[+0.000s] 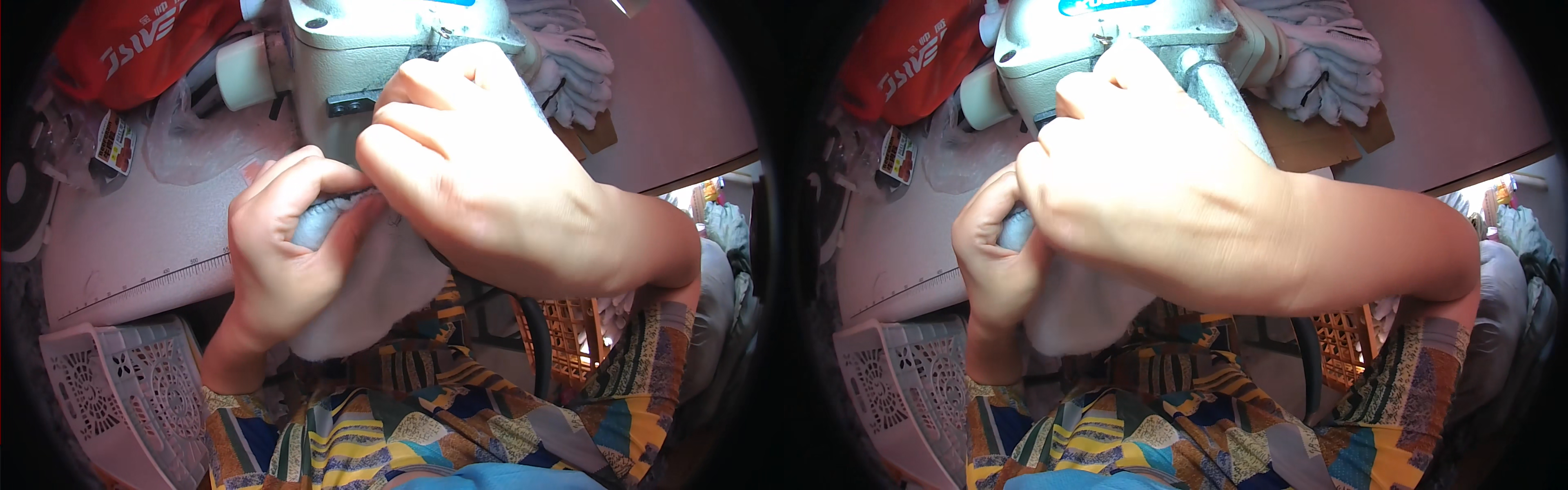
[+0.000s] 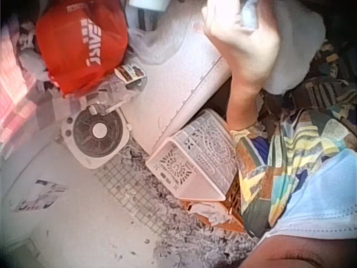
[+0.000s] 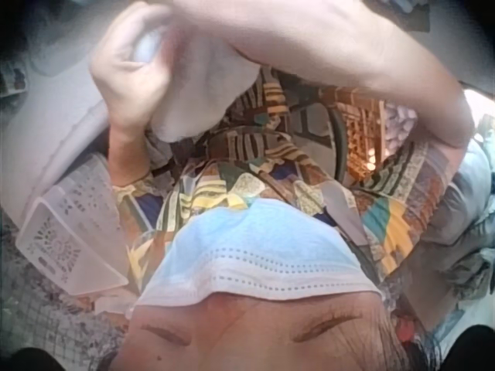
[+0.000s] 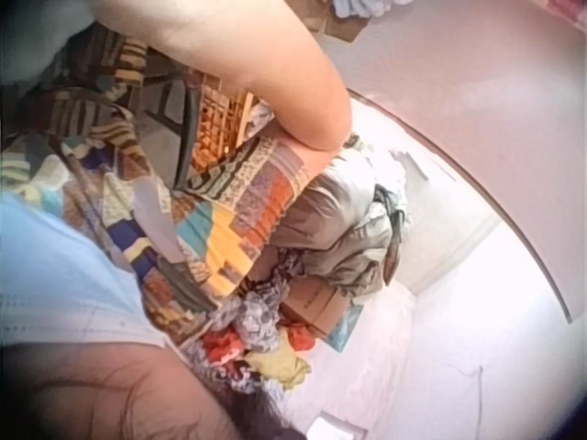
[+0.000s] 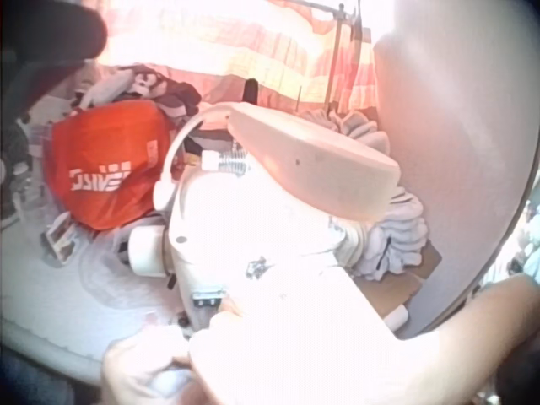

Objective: Sew and turn fabric gloves using a circular overlock machine.

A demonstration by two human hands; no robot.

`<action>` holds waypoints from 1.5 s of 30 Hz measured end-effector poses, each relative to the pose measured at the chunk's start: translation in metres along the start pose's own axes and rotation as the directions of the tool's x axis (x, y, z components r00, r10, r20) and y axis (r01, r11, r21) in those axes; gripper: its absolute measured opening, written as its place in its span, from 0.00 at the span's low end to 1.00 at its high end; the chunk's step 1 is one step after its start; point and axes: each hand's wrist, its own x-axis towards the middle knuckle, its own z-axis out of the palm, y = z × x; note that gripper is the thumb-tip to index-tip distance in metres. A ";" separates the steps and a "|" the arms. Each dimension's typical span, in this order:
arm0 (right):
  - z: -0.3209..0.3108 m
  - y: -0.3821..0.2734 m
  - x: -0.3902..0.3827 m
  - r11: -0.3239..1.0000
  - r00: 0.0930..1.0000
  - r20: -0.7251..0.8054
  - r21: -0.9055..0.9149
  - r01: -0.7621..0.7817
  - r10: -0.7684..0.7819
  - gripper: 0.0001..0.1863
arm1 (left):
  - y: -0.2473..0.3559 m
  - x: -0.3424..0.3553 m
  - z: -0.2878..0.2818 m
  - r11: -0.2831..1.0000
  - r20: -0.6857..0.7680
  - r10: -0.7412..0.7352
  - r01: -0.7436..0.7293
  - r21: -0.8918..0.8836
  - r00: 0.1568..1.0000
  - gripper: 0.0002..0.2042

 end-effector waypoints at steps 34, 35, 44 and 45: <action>0.059 -0.069 -0.081 0.725 0.682 -0.601 0.672 0.149 0.417 0.12 | 0.006 0.005 0.024 0.962 -0.041 0.179 -0.166 0.217 0.983 0.08; 0.058 -0.071 -0.081 0.776 0.784 -0.512 0.627 0.063 0.350 0.13 | 0.008 0.005 0.024 0.967 -0.041 0.165 -0.154 0.202 0.985 0.08; 0.116 -0.076 -0.088 0.796 0.806 -0.222 0.435 -0.421 0.548 0.24 | 0.000 -0.005 0.020 0.991 -0.059 0.076 -0.069 0.112 0.995 0.08; 0.126 -0.075 -0.094 0.755 0.774 -0.186 0.442 -0.484 0.605 0.24 | -0.001 -0.007 0.022 0.994 -0.074 0.068 -0.061 0.093 0.995 0.08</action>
